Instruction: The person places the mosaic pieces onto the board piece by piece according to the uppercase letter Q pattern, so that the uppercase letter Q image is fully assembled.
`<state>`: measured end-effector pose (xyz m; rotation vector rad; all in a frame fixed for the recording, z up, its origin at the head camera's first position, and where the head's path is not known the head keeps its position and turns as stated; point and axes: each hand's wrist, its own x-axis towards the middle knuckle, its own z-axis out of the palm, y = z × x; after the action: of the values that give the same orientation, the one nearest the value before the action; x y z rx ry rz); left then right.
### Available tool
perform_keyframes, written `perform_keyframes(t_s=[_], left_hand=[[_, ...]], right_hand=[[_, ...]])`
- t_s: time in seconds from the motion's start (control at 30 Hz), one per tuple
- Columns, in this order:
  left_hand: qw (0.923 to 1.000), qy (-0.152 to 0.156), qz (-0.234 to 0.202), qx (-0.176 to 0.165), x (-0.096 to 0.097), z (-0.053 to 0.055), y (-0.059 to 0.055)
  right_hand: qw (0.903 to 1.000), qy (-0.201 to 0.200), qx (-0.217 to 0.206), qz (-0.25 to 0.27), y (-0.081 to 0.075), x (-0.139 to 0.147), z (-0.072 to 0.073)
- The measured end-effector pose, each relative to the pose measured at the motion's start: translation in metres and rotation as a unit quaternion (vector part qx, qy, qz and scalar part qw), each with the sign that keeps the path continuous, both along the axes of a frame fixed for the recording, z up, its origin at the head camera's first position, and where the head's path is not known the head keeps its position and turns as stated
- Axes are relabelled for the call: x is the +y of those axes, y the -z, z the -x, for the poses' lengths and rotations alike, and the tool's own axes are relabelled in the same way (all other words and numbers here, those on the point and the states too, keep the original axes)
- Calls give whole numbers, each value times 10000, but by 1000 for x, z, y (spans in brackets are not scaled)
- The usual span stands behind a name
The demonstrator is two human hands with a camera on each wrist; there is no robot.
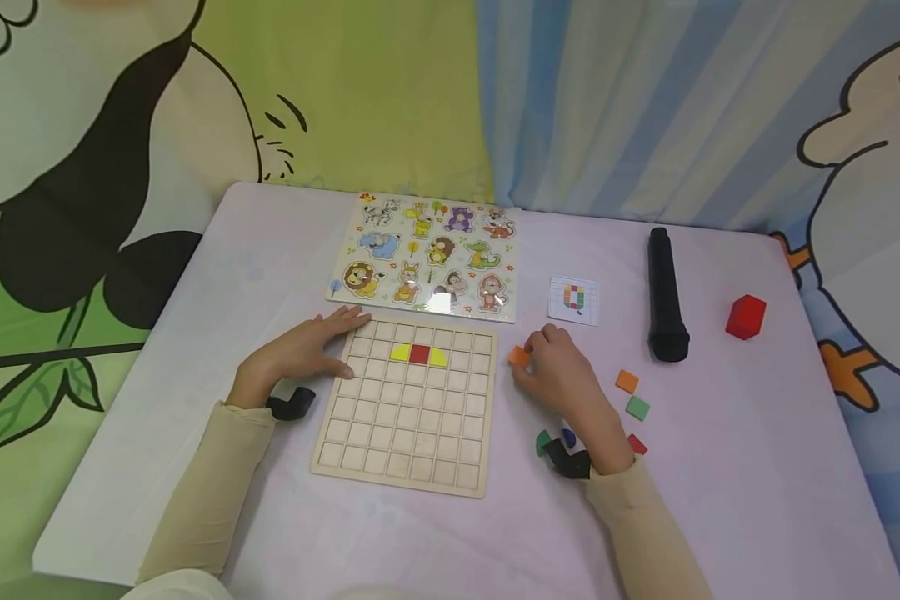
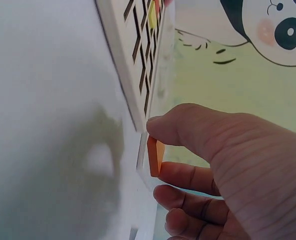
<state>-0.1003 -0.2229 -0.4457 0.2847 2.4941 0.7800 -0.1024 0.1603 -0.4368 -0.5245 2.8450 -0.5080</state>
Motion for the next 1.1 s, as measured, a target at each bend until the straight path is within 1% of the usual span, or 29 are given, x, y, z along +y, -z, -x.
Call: perform_keyframes(t_s=[0.3,0.53,0.63,0.93,1.1], left_hand=[[9999,104,-47,80,0,1,1],[10000,30,3,14,0,1,1],[10000,64,22,28,0,2,2],[9999,120,13,19,-1,2,1],[9998,175,29,79,-1,3,2]], right_hand=[[9991,-372,125,129,-1,-27,-1],[9976,-639,176,202,-2,-50,-3],[9970,-726,130,229,-1,-60,-5],[9943,-1063,86,79,1,-90,-6],[9921,-1243,110,98,1,-103,-7]])
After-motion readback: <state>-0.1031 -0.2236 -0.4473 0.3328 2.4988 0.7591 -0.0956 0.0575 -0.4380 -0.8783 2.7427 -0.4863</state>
